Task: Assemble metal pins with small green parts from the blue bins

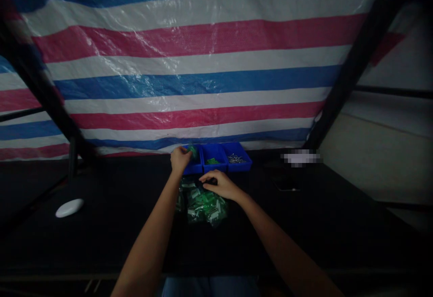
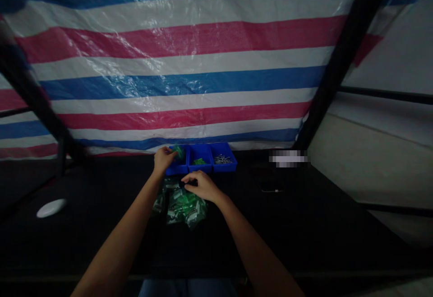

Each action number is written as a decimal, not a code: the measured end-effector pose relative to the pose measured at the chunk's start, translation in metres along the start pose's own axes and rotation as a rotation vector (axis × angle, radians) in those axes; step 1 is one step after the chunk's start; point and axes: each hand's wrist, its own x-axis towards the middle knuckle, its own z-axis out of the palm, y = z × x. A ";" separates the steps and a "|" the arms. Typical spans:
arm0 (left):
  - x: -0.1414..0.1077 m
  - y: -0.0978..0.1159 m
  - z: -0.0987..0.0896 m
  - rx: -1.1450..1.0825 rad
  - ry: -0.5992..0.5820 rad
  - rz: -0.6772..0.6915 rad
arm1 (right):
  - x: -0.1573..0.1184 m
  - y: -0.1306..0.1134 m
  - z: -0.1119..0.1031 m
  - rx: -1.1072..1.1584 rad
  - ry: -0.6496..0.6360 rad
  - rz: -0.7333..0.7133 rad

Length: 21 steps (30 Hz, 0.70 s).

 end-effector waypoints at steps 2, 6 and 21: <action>0.005 0.003 0.003 0.049 -0.011 0.003 | -0.002 -0.003 0.002 -0.049 -0.042 -0.040; 0.012 0.003 0.013 0.131 -0.064 0.020 | -0.003 -0.003 0.003 -0.117 -0.081 -0.052; 0.007 0.011 0.014 0.403 -0.075 0.206 | -0.003 -0.003 0.006 -0.276 -0.103 -0.076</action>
